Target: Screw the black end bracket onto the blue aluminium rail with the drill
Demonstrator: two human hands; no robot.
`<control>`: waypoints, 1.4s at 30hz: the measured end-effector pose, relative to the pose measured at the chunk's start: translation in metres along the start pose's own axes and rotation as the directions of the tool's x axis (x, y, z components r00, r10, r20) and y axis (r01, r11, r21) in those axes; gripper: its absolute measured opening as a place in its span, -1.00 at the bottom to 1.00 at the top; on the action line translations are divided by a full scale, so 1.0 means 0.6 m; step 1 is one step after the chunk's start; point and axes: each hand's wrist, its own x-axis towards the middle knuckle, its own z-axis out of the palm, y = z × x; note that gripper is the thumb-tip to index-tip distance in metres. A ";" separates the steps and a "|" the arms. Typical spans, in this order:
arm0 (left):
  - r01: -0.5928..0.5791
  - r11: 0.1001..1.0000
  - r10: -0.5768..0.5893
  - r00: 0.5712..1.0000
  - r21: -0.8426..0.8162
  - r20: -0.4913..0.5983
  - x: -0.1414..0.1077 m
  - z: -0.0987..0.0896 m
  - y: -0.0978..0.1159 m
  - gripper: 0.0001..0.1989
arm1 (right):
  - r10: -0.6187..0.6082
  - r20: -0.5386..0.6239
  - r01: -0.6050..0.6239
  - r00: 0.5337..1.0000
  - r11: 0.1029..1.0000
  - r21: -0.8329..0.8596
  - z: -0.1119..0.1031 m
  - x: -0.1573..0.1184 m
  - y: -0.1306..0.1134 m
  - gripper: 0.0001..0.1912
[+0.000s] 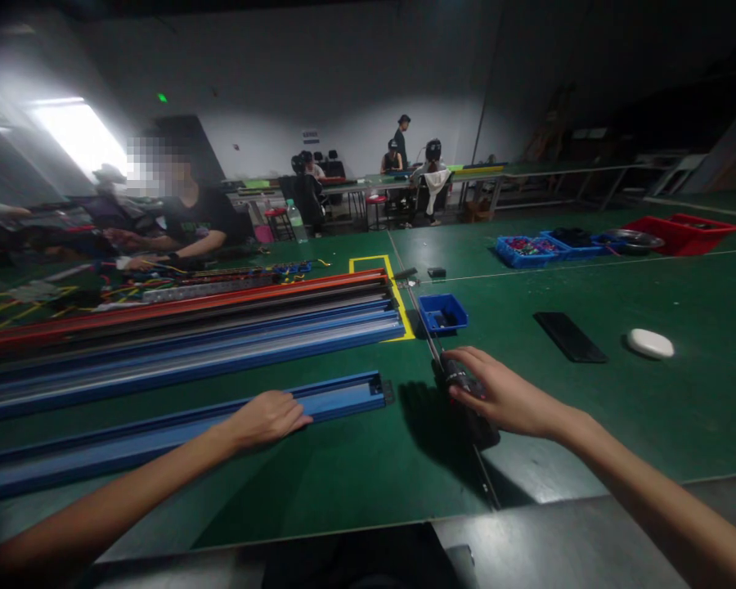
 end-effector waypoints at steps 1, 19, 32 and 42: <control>-0.001 1.000 0.001 1.000 -0.001 0.002 0.010 0.004 0.004 -0.66 | -0.011 0.014 0.011 1.000 1.000 0.012 0.014 0.018 0.000 -0.42; 0.691 0.626 -0.758 0.429 0.361 0.492 -0.369 -0.081 -0.249 -0.40 | -0.158 0.111 0.180 0.981 0.956 -0.230 0.134 0.295 0.070 -0.36; 0.834 0.476 -0.754 0.224 0.278 0.618 -0.504 -0.060 -0.262 -0.19 | -0.151 0.123 0.178 0.981 0.951 -0.255 0.161 0.291 0.087 -0.26; 0.859 0.476 -0.744 0.278 0.189 0.608 -0.525 -0.079 -0.244 -0.20 | -0.172 0.111 0.192 0.979 0.958 -0.213 0.162 0.272 0.082 -0.20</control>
